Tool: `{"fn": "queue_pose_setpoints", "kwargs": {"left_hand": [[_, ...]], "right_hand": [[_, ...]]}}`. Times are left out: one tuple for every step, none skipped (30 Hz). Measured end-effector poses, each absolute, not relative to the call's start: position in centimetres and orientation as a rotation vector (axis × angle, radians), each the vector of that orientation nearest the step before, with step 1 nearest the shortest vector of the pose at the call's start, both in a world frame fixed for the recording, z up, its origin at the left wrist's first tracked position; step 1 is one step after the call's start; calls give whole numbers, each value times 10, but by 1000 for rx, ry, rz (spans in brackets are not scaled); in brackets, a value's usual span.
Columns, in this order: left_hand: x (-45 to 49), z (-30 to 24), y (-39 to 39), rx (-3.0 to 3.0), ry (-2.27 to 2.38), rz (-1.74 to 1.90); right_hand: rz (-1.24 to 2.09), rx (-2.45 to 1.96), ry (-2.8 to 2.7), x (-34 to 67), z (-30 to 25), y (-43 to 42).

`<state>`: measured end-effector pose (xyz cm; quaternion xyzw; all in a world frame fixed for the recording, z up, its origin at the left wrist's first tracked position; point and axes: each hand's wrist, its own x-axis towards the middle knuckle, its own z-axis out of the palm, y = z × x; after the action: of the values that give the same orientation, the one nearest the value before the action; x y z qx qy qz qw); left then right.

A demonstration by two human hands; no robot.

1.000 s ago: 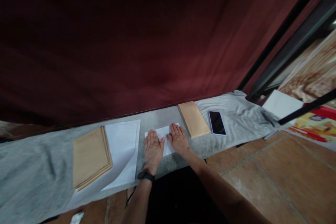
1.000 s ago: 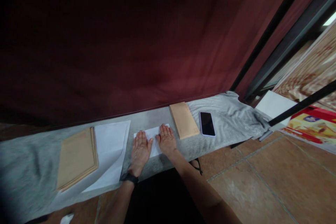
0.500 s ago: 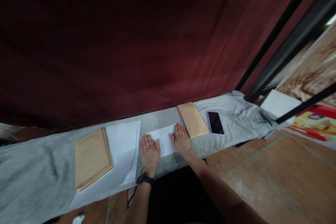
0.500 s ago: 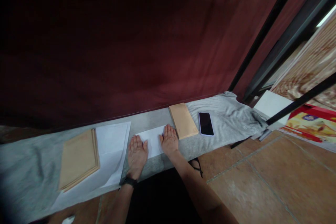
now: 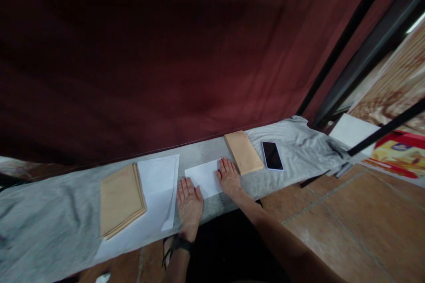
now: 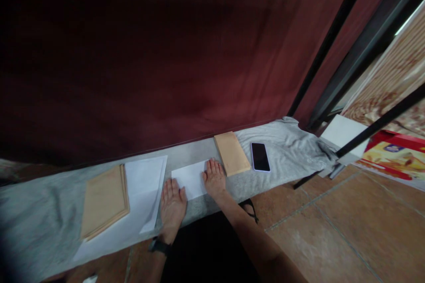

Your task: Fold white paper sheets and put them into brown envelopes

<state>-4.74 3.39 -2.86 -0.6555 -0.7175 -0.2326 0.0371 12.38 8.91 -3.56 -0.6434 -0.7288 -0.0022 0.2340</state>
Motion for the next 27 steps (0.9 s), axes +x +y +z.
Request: {"fn": "queue_pose_setpoints", "kwargs": {"left_hand": [[-46, -27, 31, -2043, -2185, -710], [-43, -26, 28, -2088, -2156, -705], [-40, -25, 24, -2151, -2117, -695], [-38, -25, 21, -2222, -2073, -678], [-35, -25, 18, -2291, -2035, -656], [-33, -26, 16, -2348, -2005, -631], [-32, -26, 14, -2387, -1989, -609], [-31, -27, 12, -2404, -1988, -596], [-31, -28, 10, -2397, -1999, -592], [-31, -29, 9, -2374, -2016, -598], [-32, -30, 8, -2341, -2034, -610], [-32, -31, 8, -2302, -2052, -625], [-34, -32, 7, -2257, -2073, -642], [-35, -33, 6, -2210, -2093, -660], [-36, -33, 5, -2167, -2112, -676], [-37, -33, 4, -2130, -2128, -688], [-39, -33, 2, -2102, -2143, -695], [-40, -32, 1, -2079, -2160, -697], [-41, -31, 0, -2059, -2182, -693], [-43, -29, 0, -2040, -2209, -686], [-44, -28, 1, -2023, -2239, -679], [-46, -26, 2, -2006, -2270, -680], [-49, -24, 4, -1990, -2301, -689], [-51, -23, 8, -1973, -2334, -705], [-55, -22, 12, -1955, -2373, -729], [-59, -21, 16, -1934, -2419, -759], [-63, -21, 21, -1915, -2468, -798]], "right_hand": [[19, -1735, -2040, 122, -33, 85], [45, -1687, -2089, 120, -31, 81], [70, -1627, -2141, 117, -30, 75], [96, -1562, -2193, 115, -29, 69], [121, -1503, -2238, 113, -29, 64], [144, -1467, -2266, 112, -29, 59], [161, -1445, -2285, 111, -30, 54], [171, -1444, -2290, 112, -30, 51], [174, -1457, -2283, 113, -31, 48], [169, -1478, -2270, 115, -32, 46], [156, -1506, -2251, 117, -33, 45], [137, -1536, -2228, 120, -33, 44], [114, -1569, -2202, 122, -34, 44], [89, -1599, -2177, 124, -35, 44], [65, -1627, -2153, 126, -36, 43], [44, -1653, -2127, 128, -37, 42], [26, -1677, -2100, 130, -39, 41], [10, -1697, -2072, 131, -40, 40], [-2, -1716, -2044, 133, -41, 39], [-13, -1732, -2020, 134, -43, 37], [-21, -1743, -2000, 135, -44, 36], [-26, -1750, -1986, 136, -44, 35], [-28, -1754, -1976, 137, -45, 34], [-29, -1755, -1970, 137, -45, 34], [-29, -1754, -1967, 137, -45, 33], [-31, -1751, -1966, 137, -45, 33], [-35, -1747, -1967, 137, -44, 34]]}}
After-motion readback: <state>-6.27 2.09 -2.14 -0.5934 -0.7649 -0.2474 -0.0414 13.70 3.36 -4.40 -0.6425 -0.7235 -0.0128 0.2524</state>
